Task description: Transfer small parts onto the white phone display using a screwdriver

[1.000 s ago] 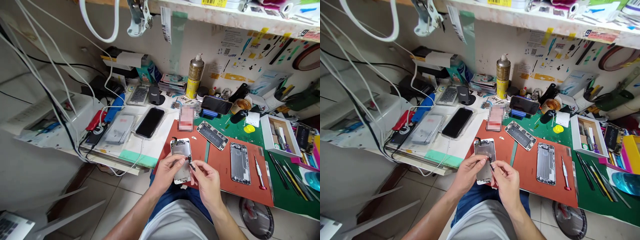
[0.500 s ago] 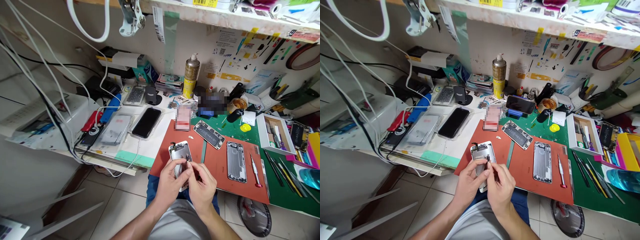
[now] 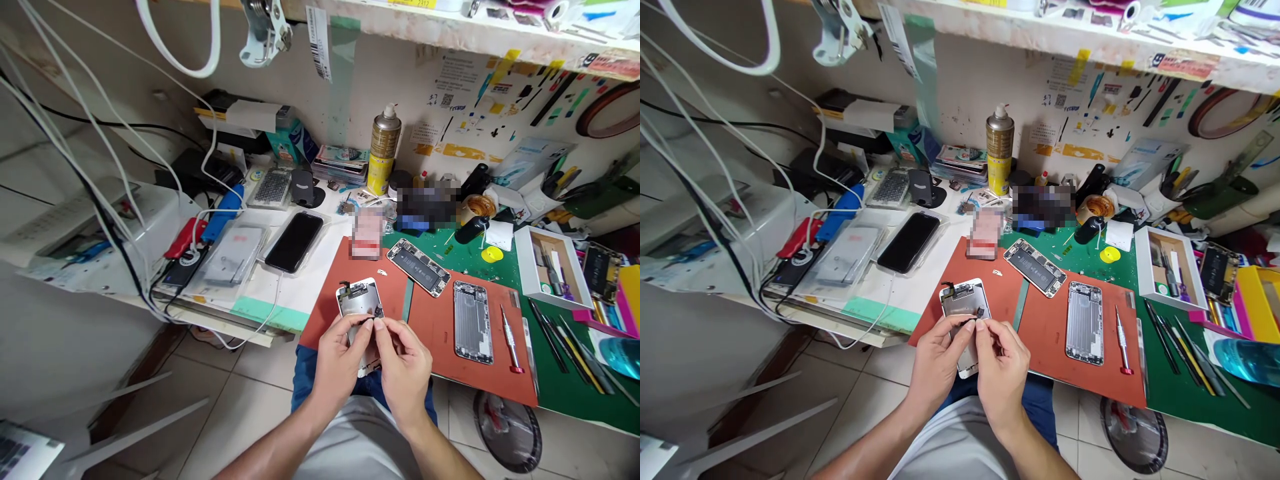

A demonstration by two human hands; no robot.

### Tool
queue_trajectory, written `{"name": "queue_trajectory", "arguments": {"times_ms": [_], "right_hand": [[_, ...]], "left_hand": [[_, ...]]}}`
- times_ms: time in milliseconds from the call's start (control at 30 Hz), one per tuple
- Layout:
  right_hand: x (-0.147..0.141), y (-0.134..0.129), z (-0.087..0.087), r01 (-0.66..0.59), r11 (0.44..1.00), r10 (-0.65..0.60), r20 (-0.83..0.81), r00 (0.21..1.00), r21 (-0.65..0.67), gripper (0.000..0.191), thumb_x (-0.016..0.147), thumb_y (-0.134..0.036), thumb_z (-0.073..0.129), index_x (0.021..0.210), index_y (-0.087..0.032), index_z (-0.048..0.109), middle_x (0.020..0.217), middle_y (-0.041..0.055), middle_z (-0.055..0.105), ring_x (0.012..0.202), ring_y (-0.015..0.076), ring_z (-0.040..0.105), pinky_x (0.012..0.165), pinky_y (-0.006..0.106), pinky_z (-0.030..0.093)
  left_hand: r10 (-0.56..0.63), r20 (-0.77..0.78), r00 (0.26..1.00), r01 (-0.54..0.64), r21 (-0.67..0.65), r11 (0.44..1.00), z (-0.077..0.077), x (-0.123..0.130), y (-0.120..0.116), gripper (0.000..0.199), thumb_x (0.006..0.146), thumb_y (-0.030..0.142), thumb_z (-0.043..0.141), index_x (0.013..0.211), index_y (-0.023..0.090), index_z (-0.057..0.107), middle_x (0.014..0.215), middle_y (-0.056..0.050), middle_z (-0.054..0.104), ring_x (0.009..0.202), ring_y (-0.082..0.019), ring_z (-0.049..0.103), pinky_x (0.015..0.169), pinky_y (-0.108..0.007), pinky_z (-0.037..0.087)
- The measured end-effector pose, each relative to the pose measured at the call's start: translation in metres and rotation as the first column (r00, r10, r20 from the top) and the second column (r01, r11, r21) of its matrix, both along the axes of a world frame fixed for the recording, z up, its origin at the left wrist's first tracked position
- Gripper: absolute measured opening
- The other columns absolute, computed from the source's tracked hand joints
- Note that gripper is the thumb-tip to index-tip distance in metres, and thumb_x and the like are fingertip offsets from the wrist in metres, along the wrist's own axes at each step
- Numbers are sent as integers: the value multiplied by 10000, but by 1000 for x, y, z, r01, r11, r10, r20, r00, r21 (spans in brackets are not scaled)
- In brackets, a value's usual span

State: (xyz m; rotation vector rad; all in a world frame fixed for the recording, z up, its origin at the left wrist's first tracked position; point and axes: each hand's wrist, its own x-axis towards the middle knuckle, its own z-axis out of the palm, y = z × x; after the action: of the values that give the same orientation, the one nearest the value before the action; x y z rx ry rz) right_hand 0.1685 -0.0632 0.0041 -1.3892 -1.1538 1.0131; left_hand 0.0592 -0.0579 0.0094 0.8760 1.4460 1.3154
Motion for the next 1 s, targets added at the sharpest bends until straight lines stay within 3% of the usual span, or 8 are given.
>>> {"name": "queue_trajectory", "arguments": {"times_ms": [133,233,333,433,533,633,800,1000], "right_hand": [[11,2,6,-73,997,74,42,996,-13,224,1044,-378,667,974,-196,777,799,13,698,614,121,601,539,234,504],[31,11,18,-118,978,71,259,963,171,112,1038,-272,680,1003,-199,758,846,16,702,623,117,600,570,245,519],[54,25,30,-340,882,134,518,845,327,218,1041,-154,652,1243,-200,719,1082,84,745,875,176,715,779,301,602],[70,39,37,-608,737,240,726,645,296,421,1048,-78,585,1450,-195,616,1288,142,724,1098,250,720,909,388,618],[77,47,40,-743,635,264,845,466,211,481,1037,0,493,1469,-181,604,1321,152,725,1068,268,715,879,434,625],[79,49,40,-794,579,260,881,395,185,456,1040,12,445,1405,-170,648,1238,149,753,1023,261,722,851,444,638],[81,45,35,-794,584,270,881,388,171,383,1047,-16,479,1329,-176,682,1168,136,758,992,254,729,854,443,655],[82,42,36,-786,615,428,812,397,59,273,1090,-140,539,1337,-172,649,1168,126,738,976,249,728,803,412,651]], "left_hand": [[0,-73,997,1,16,1000,-4,-5,2,162,906,371,762,924,221,819,969,-50,772,938,-204,734,876,-293,577],[-30,-135,990,33,21,999,-8,-10,4,153,914,365,757,933,228,822,984,-48,775,953,-206,731,878,-295,566],[-83,-195,977,90,29,996,-8,-17,5,138,924,344,740,928,235,825,984,-43,776,953,-208,730,872,-297,560],[-182,-270,945,193,15,981,-5,-23,4,133,931,314,716,923,240,827,962,-41,792,948,-219,735,876,-310,559],[-275,-310,910,282,-23,959,1,-26,4,132,927,299,710,953,245,828,993,-41,813,965,-232,745,874,-319,562],[-324,-313,893,326,-48,944,6,-26,4,135,930,290,702,946,252,830,992,-33,821,955,-232,751,863,-316,564],[-361,-302,882,361,-59,931,7,-27,3,138,930,286,705,910,258,838,954,-33,821,936,-236,749,872,-319,562],[-394,-350,850,372,-129,919,9,-29,3,142,916,311,693,897,259,823,932,-32,796,911,-231,739,827,-311,549]]}}
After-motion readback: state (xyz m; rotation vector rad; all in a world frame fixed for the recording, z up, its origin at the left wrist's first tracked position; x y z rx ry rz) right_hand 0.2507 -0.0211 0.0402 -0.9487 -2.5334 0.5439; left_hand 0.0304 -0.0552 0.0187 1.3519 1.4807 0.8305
